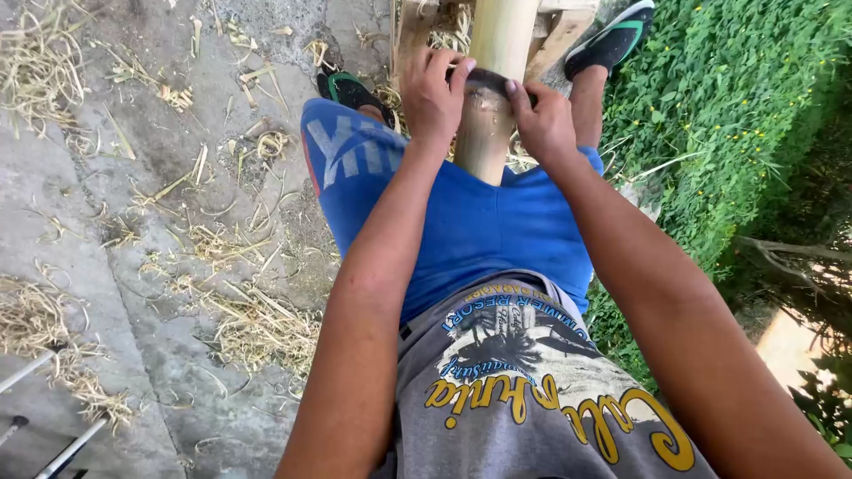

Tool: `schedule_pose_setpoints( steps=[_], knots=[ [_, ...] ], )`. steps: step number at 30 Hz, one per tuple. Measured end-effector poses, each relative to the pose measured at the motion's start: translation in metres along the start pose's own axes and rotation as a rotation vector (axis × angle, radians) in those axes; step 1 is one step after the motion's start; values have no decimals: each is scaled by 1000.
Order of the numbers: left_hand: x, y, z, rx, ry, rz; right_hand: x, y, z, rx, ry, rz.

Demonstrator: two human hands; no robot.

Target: Shaving the outer layer of a bamboo pole using a curved sickle-like knife.

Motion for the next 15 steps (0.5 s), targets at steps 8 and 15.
schedule_pose_setpoints(
  steps=[8, 15],
  knots=[
    [-6, 9, 0, 0, 28, -16, 2, 19, 8, -101, 73, 12],
    [21, 4, -4, 123, 179, 68, 26, 8, 8, -40, 99, -32]
  ],
)
Point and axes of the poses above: each hand's wrist, its own y-axis away from the middle knuckle, its own z-axis out of the back of the hand, x = y × z, the point moved 4 cm from there along -y, towards the middle knuckle, and after that the axes turned 12 degrees about -z, right-handed, at the moved point
